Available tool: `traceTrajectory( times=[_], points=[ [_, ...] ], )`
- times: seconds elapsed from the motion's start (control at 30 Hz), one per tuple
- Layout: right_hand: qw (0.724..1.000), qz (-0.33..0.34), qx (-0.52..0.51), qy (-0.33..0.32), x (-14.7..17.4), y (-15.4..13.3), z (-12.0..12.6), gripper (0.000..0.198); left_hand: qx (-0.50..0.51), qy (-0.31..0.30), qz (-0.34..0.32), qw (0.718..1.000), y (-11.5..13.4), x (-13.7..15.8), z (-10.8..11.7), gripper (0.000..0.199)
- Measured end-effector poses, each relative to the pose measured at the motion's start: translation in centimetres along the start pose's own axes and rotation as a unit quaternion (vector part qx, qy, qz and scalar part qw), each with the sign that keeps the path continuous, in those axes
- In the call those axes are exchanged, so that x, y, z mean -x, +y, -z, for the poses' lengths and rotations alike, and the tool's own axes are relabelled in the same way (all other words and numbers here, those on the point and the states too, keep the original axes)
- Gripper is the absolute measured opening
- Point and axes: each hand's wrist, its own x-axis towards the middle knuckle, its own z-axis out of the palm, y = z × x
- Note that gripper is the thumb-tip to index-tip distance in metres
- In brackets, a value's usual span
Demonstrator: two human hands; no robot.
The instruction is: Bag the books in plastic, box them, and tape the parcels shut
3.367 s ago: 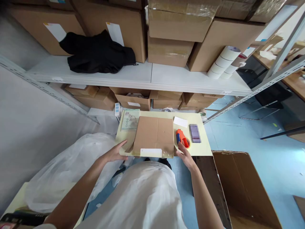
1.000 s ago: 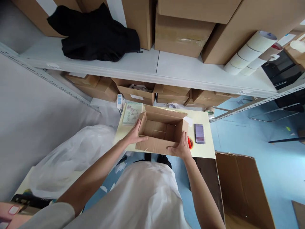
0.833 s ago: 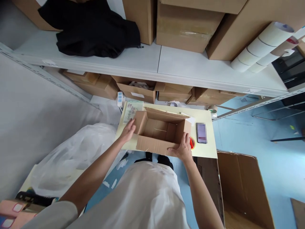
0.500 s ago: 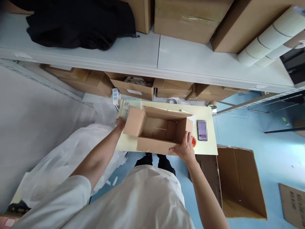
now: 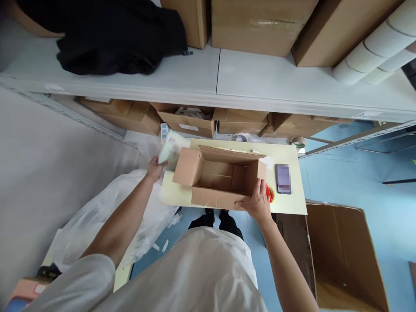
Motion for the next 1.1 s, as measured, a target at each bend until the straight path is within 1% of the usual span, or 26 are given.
traceTrajectory(
  times=[0.07, 0.13, 0.2, 0.23, 0.3, 0.37, 0.4, 0.47, 0.53, 0.63, 0.73, 0.83, 0.97, 1.1],
  points=[
    [1.0, 0.004, -0.003, 0.003, -0.2, -0.1, 0.0, 0.128, 0.009, 0.036, -0.033, 0.999, 1.5, 1.4, 3.1, 0.042],
    [1.0, 0.008, -0.006, 0.004, -0.5, -0.2, 0.0, 0.126, 0.013, 0.064, -0.087, 0.994, 3.4, 3.2, 6.6, 0.045],
    [1.0, 0.01, -0.009, 0.0, -0.8, -0.3, 0.1, 0.125, -0.004, 0.081, -0.146, 0.986, 5.7, 5.5, 10.0, 0.048],
    [1.0, 0.009, -0.009, -0.005, -0.9, -0.4, 0.2, 0.125, -0.018, 0.084, -0.164, 0.983, 7.0, 6.8, 11.4, 0.049],
    [1.0, 0.004, -0.01, -0.016, -1.1, -0.7, 0.5, 0.123, -0.045, 0.086, -0.199, 0.975, 9.7, 9.6, 13.3, 0.05],
    [1.0, 0.001, -0.011, -0.026, -1.2, -0.9, 0.8, 0.12, -0.074, 0.079, -0.241, 0.964, 12.3, 12.5, 13.7, 0.049],
    [1.0, 0.001, -0.01, -0.03, -1.2, -1.0, 1.0, 0.119, -0.093, 0.069, -0.267, 0.957, 13.5, 13.8, 13.3, 0.047],
    [0.999, 0.001, -0.005, -0.037, -1.2, -1.2, 1.2, 0.117, -0.138, 0.037, -0.317, 0.937, 15.5, 16.2, 11.5, 0.044],
    [0.999, -0.001, 0.002, -0.042, -1.1, -1.3, 1.3, 0.115, -0.182, -0.012, -0.358, 0.916, 16.8, 18.0, 8.7, 0.04],
    [0.999, -0.003, 0.009, -0.043, -1.2, -1.4, 1.4, 0.116, -0.213, -0.106, -0.391, 0.889, 17.0, 19.0, 3.9, 0.037],
    [0.999, -0.002, 0.017, -0.05, -1.2, -1.4, 1.5, 0.12, -0.212, -0.19, -0.399, 0.872, 15.9, 18.3, -0.3, 0.036],
    [0.998, -0.001, 0.021, -0.064, -1.3, -1.4, 1.9, 0.118, -0.221, -0.242, -0.386, 0.862, 14.9, 16.4, -3.4, 0.034],
    [0.997, 0.013, 0.02, -0.074, -1.3, -1.1, 2.6, 0.112, -0.251, -0.272, -0.339, 0.865, 14.9, 13.6, -6.2, 0.033],
    [0.996, 0.031, 0.021, -0.078, -1.6, -0.7, 2.9, 0.112, -0.269, -0.28, -0.277, 0.879, 14.5, 11.8, -8.6, 0.04]
  ],
)
